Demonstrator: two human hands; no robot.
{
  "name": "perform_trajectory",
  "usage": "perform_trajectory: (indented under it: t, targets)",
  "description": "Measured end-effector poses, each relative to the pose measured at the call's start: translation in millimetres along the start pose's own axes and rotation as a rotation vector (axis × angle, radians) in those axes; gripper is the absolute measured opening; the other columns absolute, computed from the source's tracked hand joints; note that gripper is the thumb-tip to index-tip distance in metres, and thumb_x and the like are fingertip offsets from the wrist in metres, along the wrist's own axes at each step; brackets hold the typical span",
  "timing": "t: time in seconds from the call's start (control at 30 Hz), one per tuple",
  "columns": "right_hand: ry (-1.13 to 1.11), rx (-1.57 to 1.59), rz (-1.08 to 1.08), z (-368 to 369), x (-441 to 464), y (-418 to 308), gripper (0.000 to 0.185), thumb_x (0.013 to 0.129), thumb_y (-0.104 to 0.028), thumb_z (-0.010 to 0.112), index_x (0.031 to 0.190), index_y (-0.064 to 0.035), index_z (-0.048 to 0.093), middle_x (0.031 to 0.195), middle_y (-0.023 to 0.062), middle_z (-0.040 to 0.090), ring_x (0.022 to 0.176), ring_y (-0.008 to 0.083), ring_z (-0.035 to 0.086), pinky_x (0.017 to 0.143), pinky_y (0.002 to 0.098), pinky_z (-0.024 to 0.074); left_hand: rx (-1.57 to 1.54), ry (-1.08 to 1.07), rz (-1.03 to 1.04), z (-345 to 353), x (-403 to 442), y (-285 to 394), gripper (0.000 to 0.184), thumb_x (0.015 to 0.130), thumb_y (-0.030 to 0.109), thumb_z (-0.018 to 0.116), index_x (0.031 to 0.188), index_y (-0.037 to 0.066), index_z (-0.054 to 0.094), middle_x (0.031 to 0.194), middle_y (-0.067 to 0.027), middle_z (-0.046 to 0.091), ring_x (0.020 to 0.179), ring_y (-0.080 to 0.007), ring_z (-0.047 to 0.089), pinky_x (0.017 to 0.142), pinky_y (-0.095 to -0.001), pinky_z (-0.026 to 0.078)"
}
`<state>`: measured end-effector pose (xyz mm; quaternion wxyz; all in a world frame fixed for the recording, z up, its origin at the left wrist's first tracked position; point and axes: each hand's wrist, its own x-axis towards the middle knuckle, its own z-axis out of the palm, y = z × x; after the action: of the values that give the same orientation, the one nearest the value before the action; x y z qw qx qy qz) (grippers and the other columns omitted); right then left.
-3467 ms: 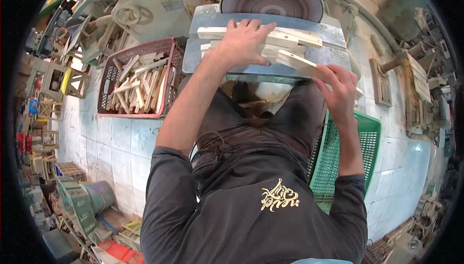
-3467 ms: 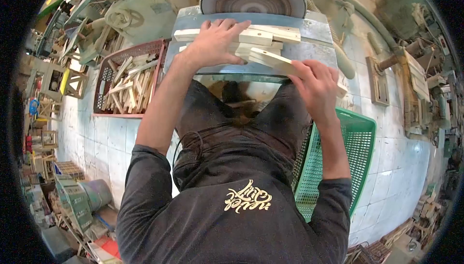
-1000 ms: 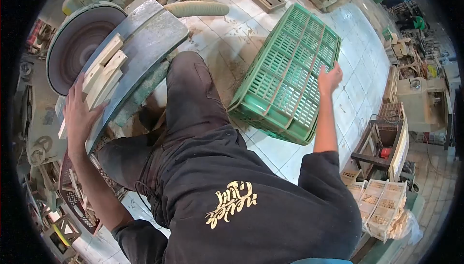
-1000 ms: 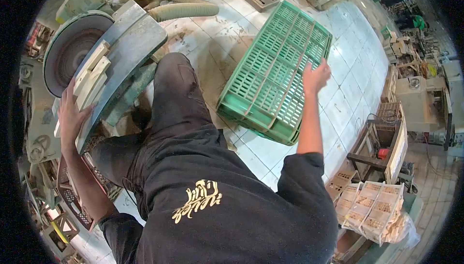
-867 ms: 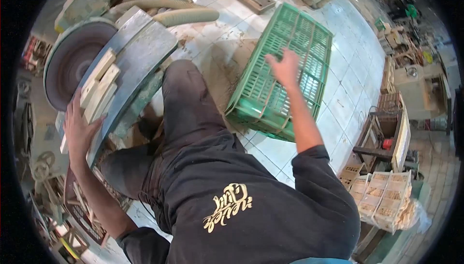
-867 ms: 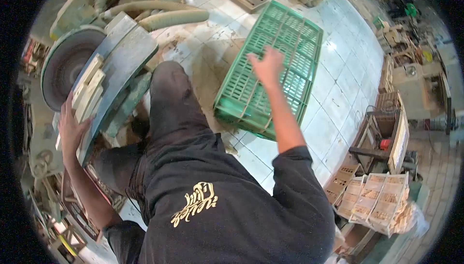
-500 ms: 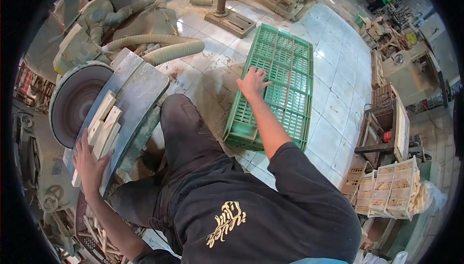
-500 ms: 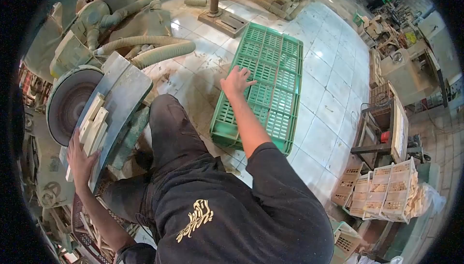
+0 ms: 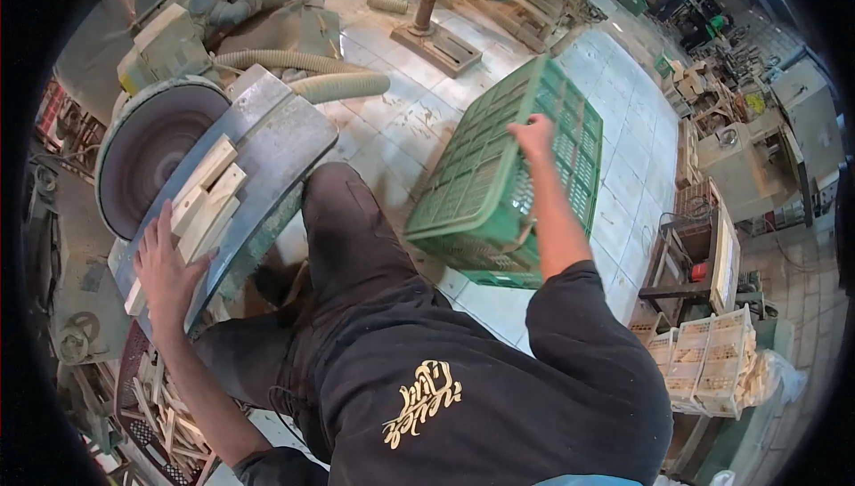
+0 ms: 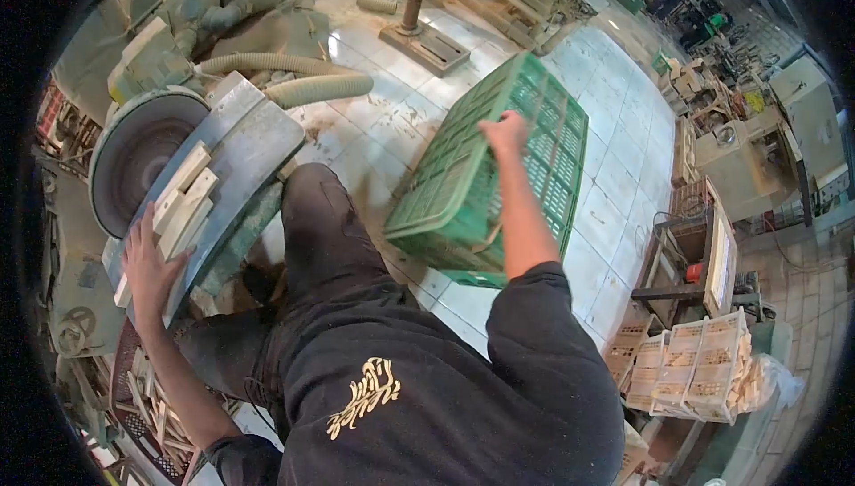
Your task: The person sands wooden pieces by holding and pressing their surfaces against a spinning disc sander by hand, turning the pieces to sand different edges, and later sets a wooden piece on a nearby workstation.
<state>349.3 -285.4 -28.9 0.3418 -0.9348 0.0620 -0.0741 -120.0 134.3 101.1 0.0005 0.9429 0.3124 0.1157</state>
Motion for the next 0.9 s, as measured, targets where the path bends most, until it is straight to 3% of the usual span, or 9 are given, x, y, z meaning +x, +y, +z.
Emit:
perform_trajectory:
  t: [0.1, 0.23, 0.37, 0.43, 0.57, 0.63, 0.77, 0.87, 0.9]
  targets:
    - [0.007, 0.312, -0.042, -57, 49, 84, 0.041, 0.066, -0.014, 0.082, 0.101, 0.0004, 0.065, 0.092, 0.0089, 0.068, 0.083, 0.0184, 0.065, 0.075, 0.0321, 0.0522, 0.008, 0.014, -0.019, 1, 0, -1, 0.093, 0.067, 0.028, 0.081, 0.148, 0.02, 0.037, 0.134, -0.0107, 0.051, 0.124, -0.0323, 0.047, 0.106, -0.0465, 0.032]
    - [-0.043, 0.552, 0.098, -133, 13, 179, 0.031, 0.079, -0.01, 0.074, 0.105, -0.0007, 0.06, 0.096, 0.0049, 0.064, 0.09, 0.0164, 0.06, 0.079, 0.0342, 0.0505, 0.02, 0.008, 0.011, 6, 1, -7, 0.09, 0.07, 0.028, 0.078, 0.149, 0.019, 0.037, 0.133, -0.0098, 0.051, 0.123, -0.0323, 0.048, 0.104, -0.0459, 0.034]
    - [-0.011, 0.901, 0.427, -134, -28, 319, 0.048, 0.08, -0.01, 0.074, 0.122, -0.0015, 0.053, 0.112, 0.0117, 0.062, 0.108, 0.0212, 0.058, 0.091, 0.036, 0.0475, -0.029, -0.005, 0.02, 12, 5, -17, 0.091, 0.069, 0.027, 0.079, 0.149, 0.019, 0.037, 0.136, -0.0113, 0.051, 0.121, -0.0343, 0.052, 0.102, -0.0444, 0.038]
    - [0.122, 0.719, 0.639, -112, -46, 364, 0.062, 0.082, -0.013, 0.075, 0.134, -0.0025, 0.044, 0.125, 0.0139, 0.058, 0.118, 0.024, 0.054, 0.097, 0.0398, 0.0453, -0.036, -0.019, 0.028, 15, 6, -21, 0.09, 0.069, 0.027, 0.079, 0.149, 0.019, 0.037, 0.136, -0.0117, 0.051, 0.121, -0.0345, 0.052, 0.102, -0.0445, 0.038]
    - [0.14, 0.641, 0.678, -83, -92, 351, 0.069, 0.085, -0.013, 0.074, 0.142, -0.0044, 0.035, 0.132, 0.0136, 0.055, 0.122, 0.0256, 0.052, 0.101, 0.041, 0.0426, -0.021, -0.023, 0.013, 9, 7, -13, 0.091, 0.068, 0.027, 0.08, 0.148, 0.018, 0.038, 0.136, -0.0125, 0.051, 0.121, -0.0344, 0.052, 0.101, -0.0456, 0.039]
    - [-0.01, 0.816, 0.463, -89, -97, 355, 0.07, 0.086, -0.013, 0.073, 0.144, -0.0023, 0.035, 0.136, 0.0134, 0.052, 0.12, 0.0279, 0.054, 0.098, 0.0428, 0.0465, 0.002, -0.054, 0.005, 8, 5, -12, 0.091, 0.068, 0.027, 0.08, 0.148, 0.018, 0.037, 0.135, -0.0126, 0.051, 0.121, -0.0344, 0.052, 0.101, -0.0459, 0.04]
    - [-0.108, 0.849, 0.452, -76, -76, 351, 0.076, 0.087, -0.013, 0.072, 0.149, -0.0033, 0.028, 0.137, 0.0109, 0.052, 0.126, 0.027, 0.048, 0.101, 0.0432, 0.043, -0.03, -0.046, -0.002, 9, 8, -12, 0.091, 0.069, 0.026, 0.08, 0.149, 0.019, 0.037, 0.135, -0.0127, 0.051, 0.122, -0.0346, 0.052, 0.101, -0.0463, 0.04]
    - [-0.09, 0.769, 0.52, -51, -71, 307, 0.057, 0.09, -0.015, 0.069, 0.14, -0.0116, 0.043, 0.133, 0.0042, 0.054, 0.117, 0.0213, 0.051, 0.089, 0.0409, 0.0445, -0.044, -0.051, -0.011, 6, 6, -9, 0.09, 0.069, 0.026, 0.08, 0.148, 0.018, 0.038, 0.135, -0.0135, 0.051, 0.121, -0.0354, 0.052, 0.101, -0.0462, 0.04]
    - [-0.128, 0.697, 0.58, -45, -69, 288, 0.062, 0.088, -0.018, 0.07, 0.143, -0.0136, 0.041, 0.135, 0.0019, 0.053, 0.118, 0.0204, 0.049, 0.088, 0.0405, 0.0433, -0.059, -0.055, -0.008, 5, 7, -8, 0.089, 0.069, 0.026, 0.081, 0.147, 0.016, 0.039, 0.135, -0.0142, 0.051, 0.121, -0.036, 0.051, 0.101, -0.046, 0.04]
